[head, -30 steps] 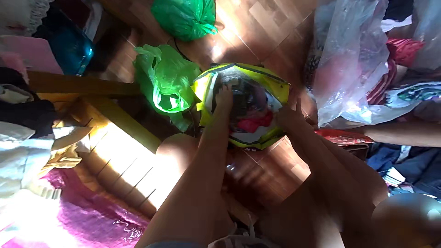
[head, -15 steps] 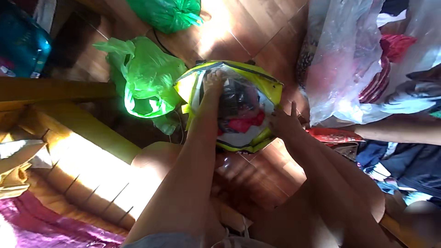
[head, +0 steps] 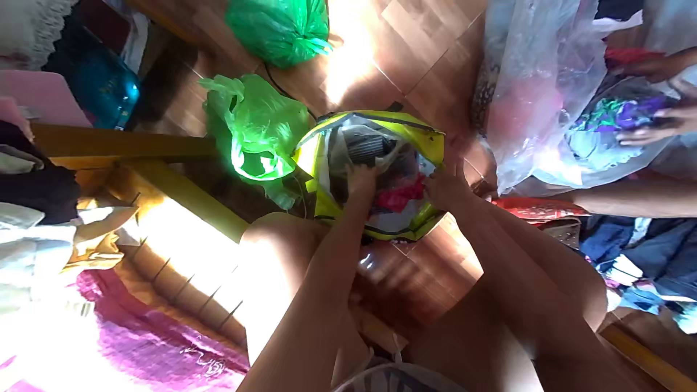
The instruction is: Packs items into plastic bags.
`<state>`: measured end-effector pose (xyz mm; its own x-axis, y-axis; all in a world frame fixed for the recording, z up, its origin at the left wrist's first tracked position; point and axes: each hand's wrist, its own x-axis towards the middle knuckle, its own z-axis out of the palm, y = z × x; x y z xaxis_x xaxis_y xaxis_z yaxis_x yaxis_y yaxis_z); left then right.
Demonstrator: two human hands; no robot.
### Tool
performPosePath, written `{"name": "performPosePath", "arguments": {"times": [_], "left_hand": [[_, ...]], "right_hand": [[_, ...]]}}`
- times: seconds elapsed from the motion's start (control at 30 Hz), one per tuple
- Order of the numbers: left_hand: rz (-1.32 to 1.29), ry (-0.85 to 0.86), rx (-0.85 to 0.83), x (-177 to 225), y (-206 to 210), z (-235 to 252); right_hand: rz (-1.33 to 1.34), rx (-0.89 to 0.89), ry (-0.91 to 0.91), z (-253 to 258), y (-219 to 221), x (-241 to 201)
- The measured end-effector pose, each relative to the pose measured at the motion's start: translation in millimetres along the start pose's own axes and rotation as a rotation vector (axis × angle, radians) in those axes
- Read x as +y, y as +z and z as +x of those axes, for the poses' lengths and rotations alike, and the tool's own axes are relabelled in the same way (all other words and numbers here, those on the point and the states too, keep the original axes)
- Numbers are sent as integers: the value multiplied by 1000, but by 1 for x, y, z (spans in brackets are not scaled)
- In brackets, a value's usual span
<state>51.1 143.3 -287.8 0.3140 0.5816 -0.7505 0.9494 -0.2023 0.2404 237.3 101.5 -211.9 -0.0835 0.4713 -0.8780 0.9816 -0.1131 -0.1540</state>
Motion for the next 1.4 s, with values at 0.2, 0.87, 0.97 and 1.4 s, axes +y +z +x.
{"name": "performPosePath", "arguments": {"times": [0.2,0.87,0.97,1.4], "left_hand": [[85,12,-121,21,2,-30],[133,4,-381,65,31,-103],[147,13,-412,67,32,-106],[-76,3,-331,59,74,-92]], "right_hand": [[21,25,16,6,1,-6],[10,-26,-142,-2,21,-51],[-17,-115,-126,-1,23,-54],[-100,-225,-116,1,30,-58]]}}
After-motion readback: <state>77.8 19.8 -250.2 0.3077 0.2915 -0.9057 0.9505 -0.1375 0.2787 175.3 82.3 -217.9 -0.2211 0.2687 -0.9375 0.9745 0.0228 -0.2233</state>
